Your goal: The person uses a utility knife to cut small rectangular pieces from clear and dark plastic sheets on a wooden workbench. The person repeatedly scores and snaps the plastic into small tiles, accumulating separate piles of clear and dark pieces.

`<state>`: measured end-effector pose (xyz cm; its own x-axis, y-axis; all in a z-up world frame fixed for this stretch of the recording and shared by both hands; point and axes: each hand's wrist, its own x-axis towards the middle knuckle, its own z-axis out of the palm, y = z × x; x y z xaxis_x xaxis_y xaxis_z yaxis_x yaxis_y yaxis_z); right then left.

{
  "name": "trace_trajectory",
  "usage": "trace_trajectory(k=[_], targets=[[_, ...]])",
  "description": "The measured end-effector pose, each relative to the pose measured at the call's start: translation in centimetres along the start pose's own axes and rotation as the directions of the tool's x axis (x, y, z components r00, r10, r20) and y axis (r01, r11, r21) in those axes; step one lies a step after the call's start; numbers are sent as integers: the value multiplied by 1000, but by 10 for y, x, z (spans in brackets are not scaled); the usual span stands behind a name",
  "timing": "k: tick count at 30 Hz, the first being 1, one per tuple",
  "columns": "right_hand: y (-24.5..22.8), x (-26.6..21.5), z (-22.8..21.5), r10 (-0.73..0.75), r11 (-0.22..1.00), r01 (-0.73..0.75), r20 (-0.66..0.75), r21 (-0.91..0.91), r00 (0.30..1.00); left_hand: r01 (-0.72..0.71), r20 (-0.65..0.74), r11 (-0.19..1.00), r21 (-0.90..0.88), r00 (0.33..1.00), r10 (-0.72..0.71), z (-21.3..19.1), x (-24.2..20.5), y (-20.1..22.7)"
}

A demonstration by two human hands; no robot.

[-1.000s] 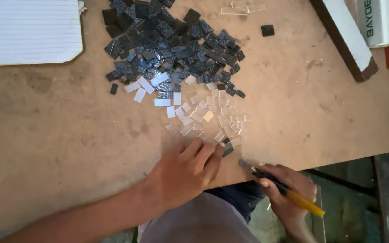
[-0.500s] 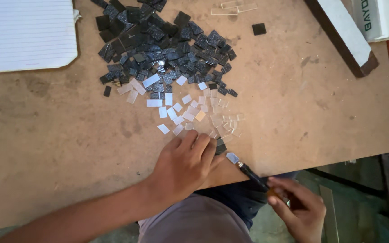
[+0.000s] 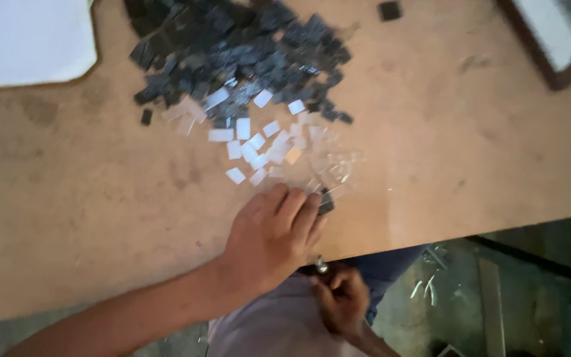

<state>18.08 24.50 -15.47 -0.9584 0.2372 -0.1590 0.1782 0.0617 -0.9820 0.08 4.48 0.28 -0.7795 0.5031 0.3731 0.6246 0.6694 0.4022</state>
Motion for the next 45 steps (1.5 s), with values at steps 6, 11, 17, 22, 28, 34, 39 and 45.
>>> trace_trajectory(k=[6,11,17,22,28,34,39,45], targets=[[-15,-17,-51,-132,990,135,-69,37,989,-2,43,1000,-30,999,3,-8,-2,-1],[-156,76,-77,-303,575,368,228,-731,925,11,38,996,-91,999,-7,0,-11,-1],[-225,164,-41,-252,305,644,593,-701,765,-14,61,994,-105,998,21,-4,-14,5],[-216,163,-29,-88,502,334,337,-798,937,1,35,990,-143,999,4,-17,-15,4],[-176,77,-40,103,786,-65,26,-614,994,-268,202,964,4,944,261,-26,-23,-12],[-145,43,-36,-169,698,122,3,-705,986,-268,235,955,-128,927,291,-24,-15,-21],[-141,36,-32,-284,585,181,9,-790,959,-274,215,955,-116,931,294,-26,-13,-26],[-123,28,-28,-260,676,154,-38,-720,965,-249,244,965,-85,934,262,-26,-15,-25]])
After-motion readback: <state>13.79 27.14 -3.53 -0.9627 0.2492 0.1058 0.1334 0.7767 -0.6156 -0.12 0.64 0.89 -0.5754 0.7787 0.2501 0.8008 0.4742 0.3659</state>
